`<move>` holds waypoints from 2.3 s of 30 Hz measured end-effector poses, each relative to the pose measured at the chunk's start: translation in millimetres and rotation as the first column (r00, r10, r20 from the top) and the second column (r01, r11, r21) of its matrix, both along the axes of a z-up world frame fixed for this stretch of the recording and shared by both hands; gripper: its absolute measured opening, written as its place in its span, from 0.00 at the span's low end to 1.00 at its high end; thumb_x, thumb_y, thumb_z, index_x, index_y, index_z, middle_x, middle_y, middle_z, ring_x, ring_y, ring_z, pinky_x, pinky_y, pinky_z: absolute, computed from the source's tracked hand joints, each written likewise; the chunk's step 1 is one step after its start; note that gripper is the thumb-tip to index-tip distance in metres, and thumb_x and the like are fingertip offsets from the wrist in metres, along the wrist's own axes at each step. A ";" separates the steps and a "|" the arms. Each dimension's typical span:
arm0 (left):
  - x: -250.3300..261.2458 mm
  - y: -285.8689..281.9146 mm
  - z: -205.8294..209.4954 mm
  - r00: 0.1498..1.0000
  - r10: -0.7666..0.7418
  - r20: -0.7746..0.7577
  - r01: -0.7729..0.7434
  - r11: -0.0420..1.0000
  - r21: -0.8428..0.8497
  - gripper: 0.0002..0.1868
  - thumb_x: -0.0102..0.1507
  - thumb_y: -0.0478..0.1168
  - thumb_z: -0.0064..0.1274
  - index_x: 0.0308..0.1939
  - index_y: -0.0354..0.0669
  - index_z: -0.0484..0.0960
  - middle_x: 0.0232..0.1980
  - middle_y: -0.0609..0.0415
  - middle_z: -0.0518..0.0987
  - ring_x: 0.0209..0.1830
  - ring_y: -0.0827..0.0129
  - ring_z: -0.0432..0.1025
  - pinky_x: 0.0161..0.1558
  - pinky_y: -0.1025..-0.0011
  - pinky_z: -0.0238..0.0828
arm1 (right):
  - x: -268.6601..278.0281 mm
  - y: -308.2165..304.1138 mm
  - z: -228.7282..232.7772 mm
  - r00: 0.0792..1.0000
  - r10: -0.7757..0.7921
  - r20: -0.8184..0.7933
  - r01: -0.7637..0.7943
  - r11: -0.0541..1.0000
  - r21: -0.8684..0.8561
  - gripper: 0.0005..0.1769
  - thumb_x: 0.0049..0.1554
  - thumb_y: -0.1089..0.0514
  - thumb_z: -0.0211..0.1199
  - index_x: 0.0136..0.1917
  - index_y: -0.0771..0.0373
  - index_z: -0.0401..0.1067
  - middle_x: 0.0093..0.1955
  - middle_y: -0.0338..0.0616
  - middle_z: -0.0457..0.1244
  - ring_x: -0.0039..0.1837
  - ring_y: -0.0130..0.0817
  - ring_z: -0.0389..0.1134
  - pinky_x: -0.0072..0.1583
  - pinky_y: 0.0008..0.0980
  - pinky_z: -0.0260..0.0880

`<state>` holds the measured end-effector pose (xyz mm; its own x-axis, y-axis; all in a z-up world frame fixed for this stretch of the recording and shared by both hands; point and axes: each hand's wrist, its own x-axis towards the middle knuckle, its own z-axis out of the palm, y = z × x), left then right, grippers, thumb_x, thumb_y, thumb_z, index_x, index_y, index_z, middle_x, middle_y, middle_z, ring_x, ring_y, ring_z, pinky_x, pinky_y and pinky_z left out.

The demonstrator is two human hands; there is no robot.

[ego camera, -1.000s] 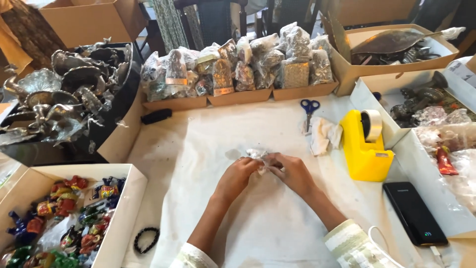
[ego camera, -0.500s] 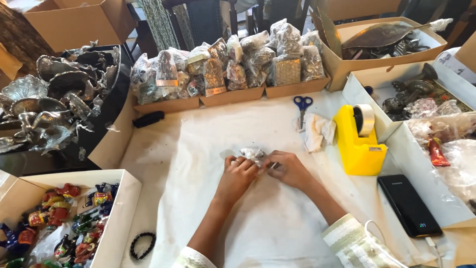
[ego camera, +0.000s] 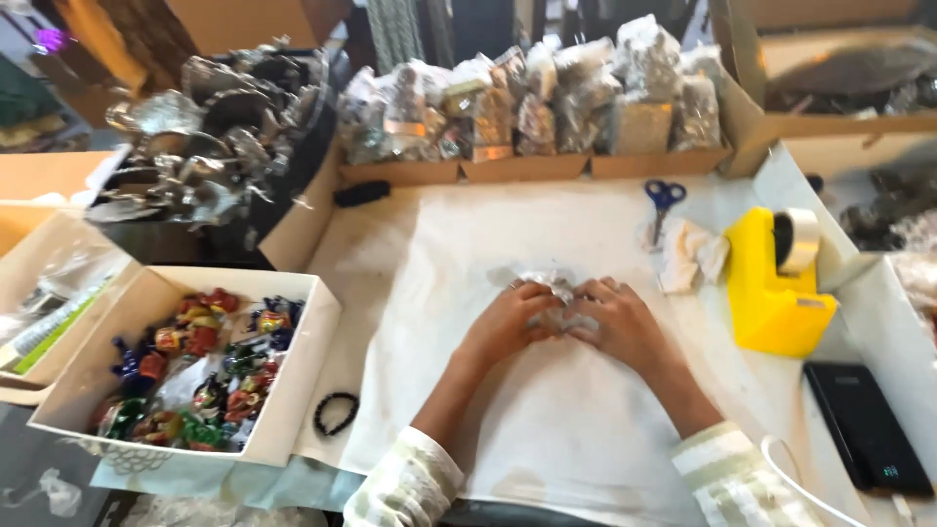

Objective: Wrapping small figurines in bubble wrap and securing them with tape.

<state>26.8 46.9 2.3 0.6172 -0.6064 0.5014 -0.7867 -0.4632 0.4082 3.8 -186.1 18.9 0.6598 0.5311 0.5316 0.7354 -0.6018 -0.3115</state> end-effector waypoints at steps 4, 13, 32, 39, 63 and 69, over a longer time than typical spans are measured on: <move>-2.4 -1.8 1.2 0.998 -0.057 -0.008 0.057 0.996 -0.070 0.27 0.54 0.43 0.68 0.57 0.44 0.81 0.58 0.46 0.78 0.61 0.48 0.70 0.62 0.57 0.68 | 1.5 1.4 -8.6 0.981 -0.128 0.144 0.138 0.989 -0.056 0.11 0.42 0.55 0.75 0.41 0.52 0.80 0.51 0.39 0.68 0.55 0.41 0.68 0.56 0.44 0.67; -18.9 -15.2 21.7 0.997 0.050 -0.060 -0.054 0.997 -0.057 0.27 0.54 0.39 0.66 0.57 0.45 0.79 0.57 0.47 0.79 0.59 0.45 0.69 0.59 0.55 0.68 | -10.1 -6.2 10.9 0.999 -0.018 0.050 0.020 0.999 -0.035 0.11 0.47 0.53 0.73 0.43 0.57 0.81 0.53 0.42 0.68 0.57 0.43 0.66 0.58 0.43 0.66; -18.9 -18.9 14.6 0.991 0.107 0.083 -0.104 0.994 -0.038 0.21 0.57 0.41 0.64 0.52 0.44 0.78 0.55 0.47 0.77 0.57 0.49 0.70 0.52 0.54 0.67 | -10.5 -5.7 19.4 0.992 -0.118 0.054 0.118 0.993 -0.004 0.13 0.45 0.59 0.70 0.46 0.54 0.83 0.57 0.38 0.68 0.59 0.40 0.68 0.60 0.41 0.67; -26.3 -32.6 9.7 0.945 0.234 0.227 -0.271 0.951 0.150 0.20 0.58 0.44 0.63 0.53 0.48 0.79 0.47 0.51 0.80 0.46 0.58 0.74 0.59 0.53 0.64 | 0.2 -6.5 -4.2 0.986 -0.169 -0.013 0.168 0.985 -0.033 0.25 0.43 0.56 0.75 0.55 0.57 0.78 0.60 0.42 0.68 0.62 0.44 0.67 0.60 0.44 0.65; -12.3 -23.0 -19.5 0.968 0.199 0.154 -0.151 0.948 -0.280 0.08 0.55 0.35 0.65 0.38 0.48 0.90 0.45 0.59 0.84 0.54 0.61 0.73 0.58 0.63 0.68 | 2.6 5.8 -36.4 0.981 -0.190 0.042 0.187 0.979 0.080 0.05 0.47 0.59 0.71 0.40 0.56 0.79 0.48 0.40 0.70 0.52 0.40 0.71 0.53 0.39 0.72; -32.4 -14.8 4.0 0.951 0.272 0.145 -0.216 0.923 -0.318 0.10 0.48 0.35 0.68 0.32 0.51 0.90 0.44 0.53 0.73 0.53 0.55 0.64 0.56 0.60 0.59 | -0.8 16.3 -30.7 0.966 -0.238 0.100 0.228 0.968 0.101 0.03 0.48 0.60 0.70 0.38 0.58 0.78 0.44 0.40 0.68 0.49 0.40 0.71 0.50 0.40 0.72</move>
<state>-5.6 32.2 6.2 0.6074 -0.2557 0.7521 -0.7384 -0.5307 0.4159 2.9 -169.8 -11.8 0.6944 0.3174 0.6459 0.6106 -0.7348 -0.2953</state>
